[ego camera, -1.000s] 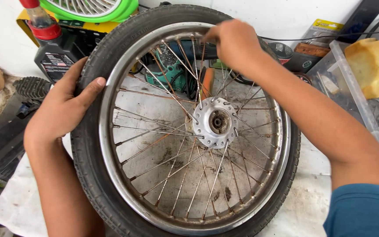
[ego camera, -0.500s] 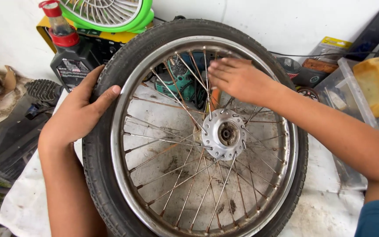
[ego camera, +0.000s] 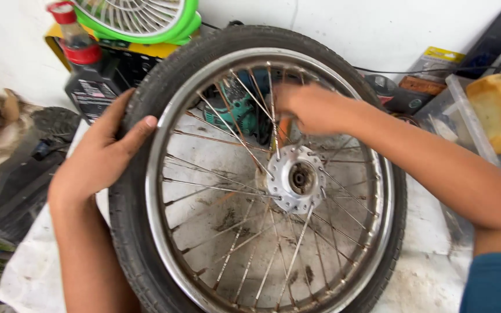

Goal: Sanding the rim and spokes of a motorcycle wheel with sandpaper to remove rust or prepare for painting

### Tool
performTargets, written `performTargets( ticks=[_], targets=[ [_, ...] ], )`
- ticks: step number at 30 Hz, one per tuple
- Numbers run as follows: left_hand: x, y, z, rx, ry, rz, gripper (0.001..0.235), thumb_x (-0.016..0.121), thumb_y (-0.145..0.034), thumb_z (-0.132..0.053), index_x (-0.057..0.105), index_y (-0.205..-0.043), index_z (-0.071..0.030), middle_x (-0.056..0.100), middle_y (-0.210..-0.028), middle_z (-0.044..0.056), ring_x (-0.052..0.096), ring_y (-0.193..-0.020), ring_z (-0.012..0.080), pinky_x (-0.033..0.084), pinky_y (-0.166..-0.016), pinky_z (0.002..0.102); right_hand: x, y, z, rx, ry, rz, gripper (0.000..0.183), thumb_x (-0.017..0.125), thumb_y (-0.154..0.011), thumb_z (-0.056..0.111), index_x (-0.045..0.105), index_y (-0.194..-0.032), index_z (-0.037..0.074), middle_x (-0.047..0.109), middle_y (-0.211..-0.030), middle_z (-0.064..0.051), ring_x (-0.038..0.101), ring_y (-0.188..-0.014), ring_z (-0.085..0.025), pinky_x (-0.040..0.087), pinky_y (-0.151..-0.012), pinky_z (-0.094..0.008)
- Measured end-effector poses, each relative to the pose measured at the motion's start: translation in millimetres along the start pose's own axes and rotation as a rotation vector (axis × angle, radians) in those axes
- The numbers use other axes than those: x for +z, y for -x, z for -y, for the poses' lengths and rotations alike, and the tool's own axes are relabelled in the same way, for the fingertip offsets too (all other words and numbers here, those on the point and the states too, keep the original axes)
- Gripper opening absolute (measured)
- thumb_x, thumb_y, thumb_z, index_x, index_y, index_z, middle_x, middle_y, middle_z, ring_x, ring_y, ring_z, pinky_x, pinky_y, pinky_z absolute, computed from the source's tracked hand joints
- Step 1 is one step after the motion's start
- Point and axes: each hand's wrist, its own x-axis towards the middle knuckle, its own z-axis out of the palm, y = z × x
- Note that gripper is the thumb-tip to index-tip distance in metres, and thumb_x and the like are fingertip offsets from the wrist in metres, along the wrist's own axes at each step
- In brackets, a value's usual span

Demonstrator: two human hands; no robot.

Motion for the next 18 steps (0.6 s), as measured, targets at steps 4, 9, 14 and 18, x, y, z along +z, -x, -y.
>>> performTargets(
  ticks=[4,9,14,18],
  targets=[
    [-3.3,-0.4,3.3,0.019,-0.009,0.007,0.072,0.051,-0.095,-0.046,0.036,-0.158,-0.013,0.047,-0.158,0.005,0.044,-0.142,0.0179,0.031,-0.114,0.036,5.4,-14.7,-12.0,0.107,0.057,0.024,0.065,0.057,-0.078,-0.005,0.059,-0.140,0.016,0.047,-0.158,-0.004,0.032,-0.153,-0.017,0.045,-0.078,-0.061],
    [-2.7,-6.1,14.1,0.086,-0.007,-0.022,0.070,0.053,-0.096,-0.043,0.038,-0.156,-0.009,0.050,-0.156,0.007,0.046,-0.140,0.0180,0.031,-0.114,0.035,-29.0,2.0,31.3,0.277,-0.246,0.217,0.048,0.048,-0.084,-0.013,0.072,-0.117,0.013,0.075,-0.118,-0.005,0.076,-0.085,-0.020,0.060,-0.071,-0.031],
    [-2.4,0.1,1.8,0.034,-0.001,-0.010,0.069,0.051,-0.096,-0.044,0.039,-0.157,-0.013,0.051,-0.156,0.004,0.046,-0.140,0.0170,0.032,-0.114,0.036,-13.8,7.8,30.5,0.203,-0.159,0.044,0.068,0.046,-0.081,-0.015,0.048,-0.145,0.009,0.022,-0.167,-0.013,0.015,-0.156,-0.029,0.001,-0.118,-0.077],
    [-1.9,0.4,5.0,0.013,-0.007,-0.008,0.070,0.052,-0.096,-0.045,0.038,-0.157,-0.013,0.050,-0.156,0.005,0.046,-0.141,0.0181,0.032,-0.113,0.036,21.4,0.3,-10.2,0.098,-0.114,-0.056,0.065,0.043,-0.086,-0.003,0.040,-0.151,0.003,0.029,-0.165,-0.015,0.029,-0.151,-0.028,0.005,-0.113,-0.079]
  ],
)
